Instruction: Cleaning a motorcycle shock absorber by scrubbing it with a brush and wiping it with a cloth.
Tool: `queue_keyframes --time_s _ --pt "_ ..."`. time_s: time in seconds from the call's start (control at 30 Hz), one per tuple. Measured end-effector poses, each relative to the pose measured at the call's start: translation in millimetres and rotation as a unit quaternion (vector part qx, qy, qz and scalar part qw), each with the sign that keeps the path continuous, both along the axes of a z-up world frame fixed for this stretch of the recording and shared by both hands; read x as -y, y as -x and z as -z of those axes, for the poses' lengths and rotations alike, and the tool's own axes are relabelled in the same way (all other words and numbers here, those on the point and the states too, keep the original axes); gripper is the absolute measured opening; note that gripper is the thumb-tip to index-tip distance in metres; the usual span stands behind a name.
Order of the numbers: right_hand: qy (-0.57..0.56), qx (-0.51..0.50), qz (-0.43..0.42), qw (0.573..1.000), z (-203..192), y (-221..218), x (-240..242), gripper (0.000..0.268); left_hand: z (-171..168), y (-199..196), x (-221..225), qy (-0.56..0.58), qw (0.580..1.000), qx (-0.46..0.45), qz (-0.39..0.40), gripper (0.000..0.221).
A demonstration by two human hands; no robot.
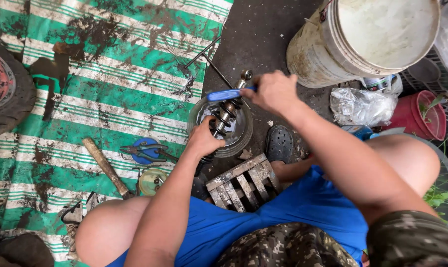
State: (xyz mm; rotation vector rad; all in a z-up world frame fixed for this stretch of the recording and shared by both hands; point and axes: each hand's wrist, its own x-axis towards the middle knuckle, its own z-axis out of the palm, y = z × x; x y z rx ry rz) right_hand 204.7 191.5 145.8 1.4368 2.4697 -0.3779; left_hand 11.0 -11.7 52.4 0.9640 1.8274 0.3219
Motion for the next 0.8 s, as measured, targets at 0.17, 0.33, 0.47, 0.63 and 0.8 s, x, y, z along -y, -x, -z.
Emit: queue_keyframes --time_s 0.17,0.33,0.47,0.63,0.8 --pt "0.016 0.207 0.028 0.978 5 -117 -28 0.056 -9 7 -3 -0.016 0.998 0.060 -0.008 0.090" --pt "0.050 0.230 -0.065 0.970 -42 -95 23 0.033 -10 29 2 -0.109 0.969 0.195 -0.109 0.095" --pt "0.034 0.160 -0.143 0.976 7 -32 66 0.042 -46 29 9 -0.252 0.825 0.447 -0.235 0.071" --pt "0.050 0.076 -0.260 0.961 64 19 84 0.031 -131 24 5 -0.360 0.721 0.558 -0.199 0.071" --pt "0.081 0.043 -0.323 0.942 98 39 84 0.027 -218 28 5 -0.411 0.692 0.568 -0.171 0.051"
